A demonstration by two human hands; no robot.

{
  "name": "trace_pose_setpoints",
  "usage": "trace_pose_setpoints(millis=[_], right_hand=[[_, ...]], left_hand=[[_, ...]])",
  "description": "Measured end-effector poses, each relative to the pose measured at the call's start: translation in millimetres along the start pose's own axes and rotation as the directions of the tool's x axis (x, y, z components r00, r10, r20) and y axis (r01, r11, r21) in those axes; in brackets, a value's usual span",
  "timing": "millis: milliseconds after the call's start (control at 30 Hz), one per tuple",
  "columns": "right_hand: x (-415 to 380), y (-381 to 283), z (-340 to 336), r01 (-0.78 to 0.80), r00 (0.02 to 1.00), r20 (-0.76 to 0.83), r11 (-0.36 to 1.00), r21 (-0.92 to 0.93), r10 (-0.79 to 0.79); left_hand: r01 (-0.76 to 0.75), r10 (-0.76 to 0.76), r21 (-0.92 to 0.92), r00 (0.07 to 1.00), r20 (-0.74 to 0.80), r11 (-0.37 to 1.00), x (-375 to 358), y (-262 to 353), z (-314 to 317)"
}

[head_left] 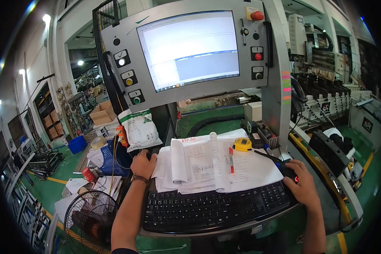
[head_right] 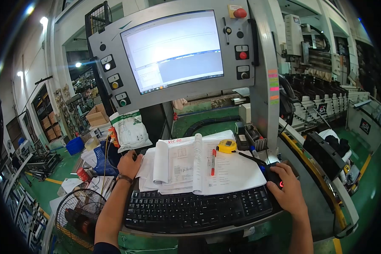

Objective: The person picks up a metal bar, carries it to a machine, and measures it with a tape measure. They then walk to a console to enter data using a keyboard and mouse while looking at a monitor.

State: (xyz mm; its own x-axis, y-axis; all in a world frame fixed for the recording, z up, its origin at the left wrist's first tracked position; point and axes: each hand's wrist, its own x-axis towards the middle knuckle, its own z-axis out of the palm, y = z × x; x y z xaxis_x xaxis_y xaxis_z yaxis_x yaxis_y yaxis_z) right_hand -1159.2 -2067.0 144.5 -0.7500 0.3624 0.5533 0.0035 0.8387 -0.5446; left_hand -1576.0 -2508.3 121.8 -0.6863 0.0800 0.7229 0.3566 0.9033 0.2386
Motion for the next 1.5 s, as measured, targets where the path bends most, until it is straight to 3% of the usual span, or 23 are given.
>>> trace_pose_setpoints(millis=[133,333,633,1500], right_hand=[[-0.3,1.2,1.2,-0.006,1.0,-0.015,1.0,0.013,0.006],[-0.4,-3.5,1.5,-0.023,0.997,-0.079,0.999,0.038,0.026],[-2.1,4.4,4.0,-0.011,0.991,-0.133,1.0,0.011,0.013],[-0.4,-0.8,2.0,-0.041,0.996,-0.079,0.999,0.027,0.043]], left_hand=[[0.046,-0.045,-0.017,0.996,0.077,0.999,1.6,3.7,-5.7],[-0.001,0.001,0.005,1.0,0.005,1.0,0.4,0.2,-0.6],[0.009,-0.009,0.002,1.0,0.024,1.0,1.3,-0.5,-0.3],[0.017,-0.016,-0.011,0.998,0.057,1.0,1.6,-0.2,-2.0]])
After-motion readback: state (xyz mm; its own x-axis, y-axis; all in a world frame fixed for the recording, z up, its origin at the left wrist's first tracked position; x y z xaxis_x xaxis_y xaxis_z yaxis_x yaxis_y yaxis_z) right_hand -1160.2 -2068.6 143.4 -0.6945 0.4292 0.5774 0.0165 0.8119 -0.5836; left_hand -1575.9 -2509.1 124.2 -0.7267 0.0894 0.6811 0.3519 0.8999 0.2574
